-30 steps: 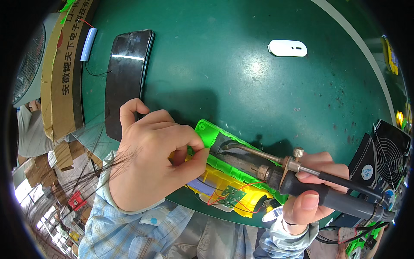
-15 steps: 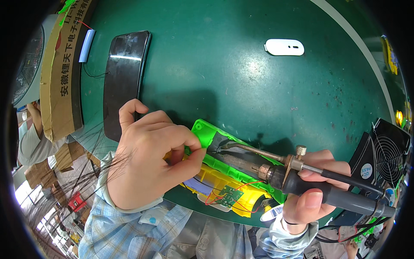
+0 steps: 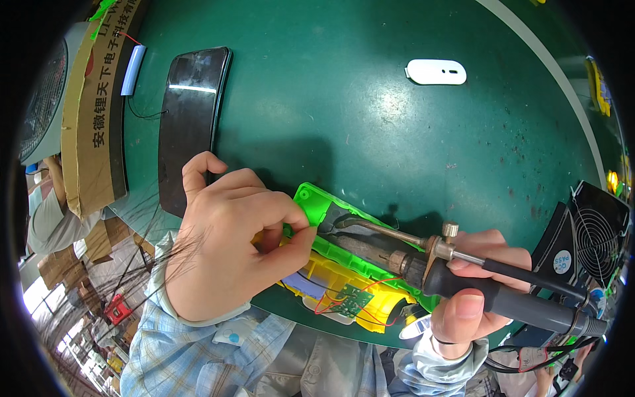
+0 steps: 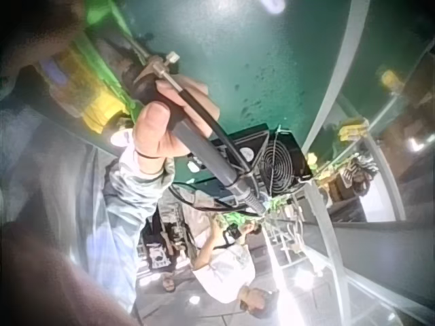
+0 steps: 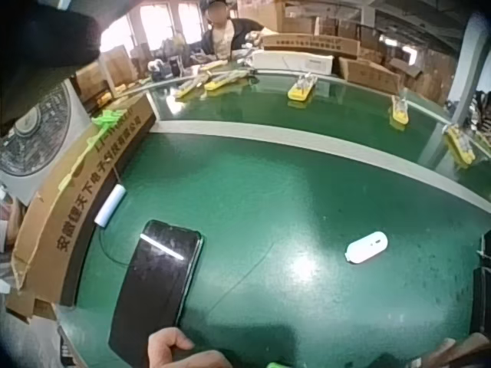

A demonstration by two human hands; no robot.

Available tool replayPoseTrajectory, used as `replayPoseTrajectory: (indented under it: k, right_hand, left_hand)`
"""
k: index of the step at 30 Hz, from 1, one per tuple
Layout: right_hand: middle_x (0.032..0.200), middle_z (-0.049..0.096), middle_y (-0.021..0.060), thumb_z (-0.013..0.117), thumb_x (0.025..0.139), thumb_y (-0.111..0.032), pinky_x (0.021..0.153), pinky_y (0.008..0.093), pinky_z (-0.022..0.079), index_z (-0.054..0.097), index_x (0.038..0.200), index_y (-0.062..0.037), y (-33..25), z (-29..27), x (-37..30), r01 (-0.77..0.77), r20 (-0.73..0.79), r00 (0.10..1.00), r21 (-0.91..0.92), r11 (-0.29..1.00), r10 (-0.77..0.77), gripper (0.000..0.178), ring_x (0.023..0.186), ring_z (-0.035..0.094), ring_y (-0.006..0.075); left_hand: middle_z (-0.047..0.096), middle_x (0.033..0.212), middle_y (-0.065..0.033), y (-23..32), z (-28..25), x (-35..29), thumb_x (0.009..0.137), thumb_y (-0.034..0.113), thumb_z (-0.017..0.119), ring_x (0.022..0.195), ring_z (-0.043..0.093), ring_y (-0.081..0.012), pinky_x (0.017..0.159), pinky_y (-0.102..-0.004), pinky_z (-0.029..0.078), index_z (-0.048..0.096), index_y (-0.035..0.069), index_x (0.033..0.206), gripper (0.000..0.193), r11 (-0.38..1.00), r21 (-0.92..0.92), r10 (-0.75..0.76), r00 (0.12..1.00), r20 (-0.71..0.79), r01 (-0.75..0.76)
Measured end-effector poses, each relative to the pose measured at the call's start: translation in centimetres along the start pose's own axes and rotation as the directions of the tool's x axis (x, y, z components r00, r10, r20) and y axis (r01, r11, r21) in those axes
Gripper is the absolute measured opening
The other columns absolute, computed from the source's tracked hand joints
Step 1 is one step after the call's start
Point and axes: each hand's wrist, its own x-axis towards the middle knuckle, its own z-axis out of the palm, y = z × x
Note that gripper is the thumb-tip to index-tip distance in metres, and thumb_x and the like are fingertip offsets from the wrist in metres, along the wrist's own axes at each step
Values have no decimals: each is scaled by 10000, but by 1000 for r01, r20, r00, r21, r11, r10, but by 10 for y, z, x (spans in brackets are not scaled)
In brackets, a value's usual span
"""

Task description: The person solders flashlight circuit components using a soldering iron, fits the flashlight casing parts together by hand, and places the assembled flashlights onto the assembly line.

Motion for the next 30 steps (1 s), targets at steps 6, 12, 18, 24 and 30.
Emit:
replayPoseTrajectory:
  k: [6,12,18,24,30]
  right_hand:
    - [732,418,68,575,750,-394,533,300,420,457,734,1,4,1,1,-58,-63,996,-10,998,57,412,584,481,186]
    - [734,511,80,625,732,-168,533,294,417,556,811,11,-1,-25,4,27,29,999,52,998,-29,207,636,518,189]
    - [736,525,65,595,735,-68,483,245,399,527,846,-19,6,-10,6,-104,286,957,206,973,42,139,586,524,135]
    - [669,467,98,528,751,-117,456,298,358,458,680,7,6,-14,2,-81,199,979,248,965,31,158,500,465,189]
    - [659,470,116,515,751,-172,518,342,368,455,698,9,-10,-25,6,-129,212,974,208,970,84,199,561,477,243]
  left_hand:
    - [464,455,45,-3,1,5,631,86,616,532,452,-108,770,-361,242,554,94,604,68,1000,5,-7,1000,9,7]
    - [528,528,-3,19,1,15,615,117,609,593,501,-150,812,-374,248,550,90,587,71,997,-11,76,997,10,-76]
    - [401,546,-20,-31,15,-15,674,75,570,584,424,-184,736,-348,320,486,71,669,84,921,344,239,962,-134,-181]
    - [580,803,-102,-38,-11,7,745,153,494,694,555,-254,621,-343,434,558,39,949,243,575,311,686,653,321,-757]
    - [575,713,-81,-33,2,-3,770,137,495,581,545,-196,491,-298,424,539,14,885,175,955,207,173,965,195,-213]
